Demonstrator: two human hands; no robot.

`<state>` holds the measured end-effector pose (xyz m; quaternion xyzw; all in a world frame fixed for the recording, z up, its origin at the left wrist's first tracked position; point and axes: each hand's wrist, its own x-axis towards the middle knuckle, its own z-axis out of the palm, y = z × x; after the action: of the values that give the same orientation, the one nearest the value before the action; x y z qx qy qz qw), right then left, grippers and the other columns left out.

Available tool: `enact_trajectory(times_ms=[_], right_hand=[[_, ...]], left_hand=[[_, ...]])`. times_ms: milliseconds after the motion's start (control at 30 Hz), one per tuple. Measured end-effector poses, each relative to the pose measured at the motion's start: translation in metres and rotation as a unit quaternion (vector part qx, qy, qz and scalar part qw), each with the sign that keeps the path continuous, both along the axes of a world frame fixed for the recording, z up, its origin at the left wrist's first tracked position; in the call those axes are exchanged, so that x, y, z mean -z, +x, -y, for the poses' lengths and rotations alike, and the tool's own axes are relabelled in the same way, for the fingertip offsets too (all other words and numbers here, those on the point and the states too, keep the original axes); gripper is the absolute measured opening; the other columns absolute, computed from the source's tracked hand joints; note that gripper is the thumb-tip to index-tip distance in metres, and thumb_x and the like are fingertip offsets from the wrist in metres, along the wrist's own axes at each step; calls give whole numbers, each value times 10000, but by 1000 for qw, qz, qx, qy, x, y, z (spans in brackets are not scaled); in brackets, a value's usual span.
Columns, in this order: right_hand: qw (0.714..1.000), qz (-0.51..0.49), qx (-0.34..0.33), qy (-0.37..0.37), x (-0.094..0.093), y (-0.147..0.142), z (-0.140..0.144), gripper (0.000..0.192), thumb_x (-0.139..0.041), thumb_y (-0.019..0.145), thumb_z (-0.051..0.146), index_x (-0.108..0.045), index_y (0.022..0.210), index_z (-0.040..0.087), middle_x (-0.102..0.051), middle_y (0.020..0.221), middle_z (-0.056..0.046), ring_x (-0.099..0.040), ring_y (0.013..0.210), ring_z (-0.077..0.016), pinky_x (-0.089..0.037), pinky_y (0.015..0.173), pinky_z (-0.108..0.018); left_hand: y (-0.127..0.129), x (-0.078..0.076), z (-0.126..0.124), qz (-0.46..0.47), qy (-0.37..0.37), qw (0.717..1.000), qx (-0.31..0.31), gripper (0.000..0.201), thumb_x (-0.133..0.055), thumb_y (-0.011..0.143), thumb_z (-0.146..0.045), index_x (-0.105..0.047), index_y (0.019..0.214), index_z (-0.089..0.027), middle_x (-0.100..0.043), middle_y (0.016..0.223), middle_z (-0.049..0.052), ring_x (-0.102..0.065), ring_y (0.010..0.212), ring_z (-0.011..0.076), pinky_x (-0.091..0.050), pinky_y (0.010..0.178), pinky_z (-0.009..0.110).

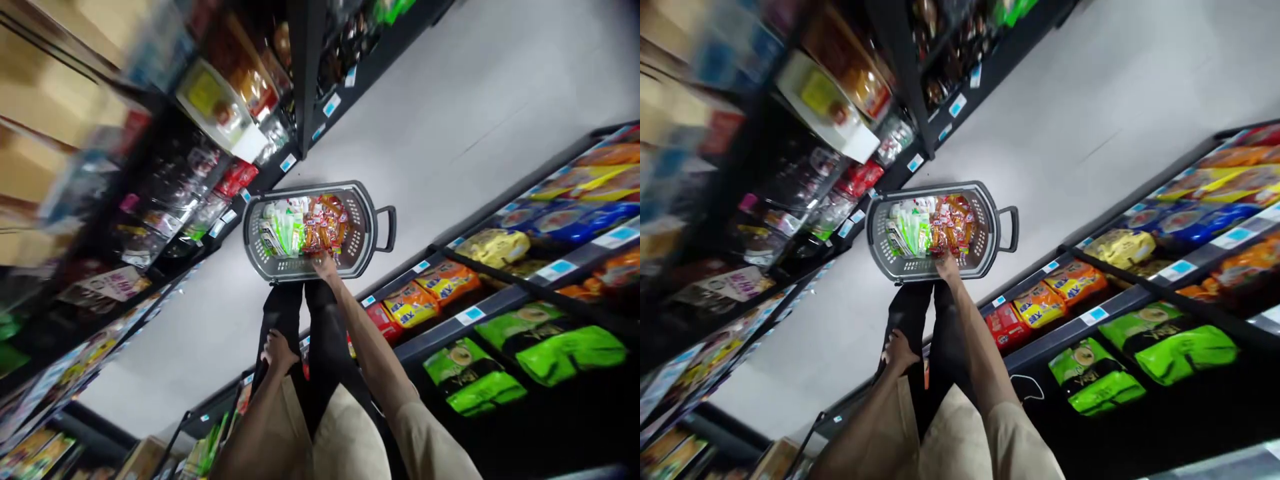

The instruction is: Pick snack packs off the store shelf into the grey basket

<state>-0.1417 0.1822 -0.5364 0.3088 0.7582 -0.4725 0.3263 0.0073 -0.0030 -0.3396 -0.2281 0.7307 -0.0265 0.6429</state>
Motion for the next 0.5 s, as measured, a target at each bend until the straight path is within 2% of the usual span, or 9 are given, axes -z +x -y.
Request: enact_trajectory(times_ms=[67,133,233,333,433,500], right_hand=[[1000,-15,1,10,49,-12,15,571,-682,831,273,-535,1357,107,-616,1356,-176,-559,1284,-283,-410,1163,-431],[999,-29,11,38,88,-24,30,584,-680,846,303,-494,1358,91,-586,1370,-199,-533,1303,-292,-410,1163,-448],[993,-1,25,115,122,-36,49,678,-741,803,354,-452,1349,74,-566,1358,-247,-565,1247,-345,-456,1108,-500],[986,31,30,160,128,-39,58,760,-778,761,362,-418,1359,63,-595,1291,-273,-622,1151,-369,-490,1055,-520],[989,32,45,141,113,-36,54,765,-778,746,364,-426,1354,63,-646,1180,-245,-644,1113,-369,-489,1041,-534],[991,43,76,100,96,-33,45,657,-771,744,391,-518,1263,77,-669,1109,-224,-634,1126,-372,-469,1055,-529]], left_hand=[[16,13,-5,-39,-25,998,33,1182,-813,659,-402,-220,1579,46,-451,1410,377,-552,1199,458,-515,887,562],[26,18,-5,-66,-26,997,37,1173,-758,703,-539,-230,1575,41,-479,1372,334,-559,1166,428,-520,887,531],[33,20,-2,-46,-37,998,13,1189,-723,708,-613,-221,1586,14,-481,1365,306,-556,1172,423,-514,909,505],[30,19,-2,-37,-41,998,10,1172,-726,714,-581,-218,1585,15,-476,1367,311,-549,1183,429,-506,922,502],[25,18,0,-40,-37,998,4,1176,-748,694,-575,-235,1581,2,-473,1374,312,-538,1203,440,-505,925,507],[23,18,3,-39,-37,999,4,1183,-761,676,-592,-255,1575,-13,-476,1374,315,-548,1202,434,-510,921,498]])
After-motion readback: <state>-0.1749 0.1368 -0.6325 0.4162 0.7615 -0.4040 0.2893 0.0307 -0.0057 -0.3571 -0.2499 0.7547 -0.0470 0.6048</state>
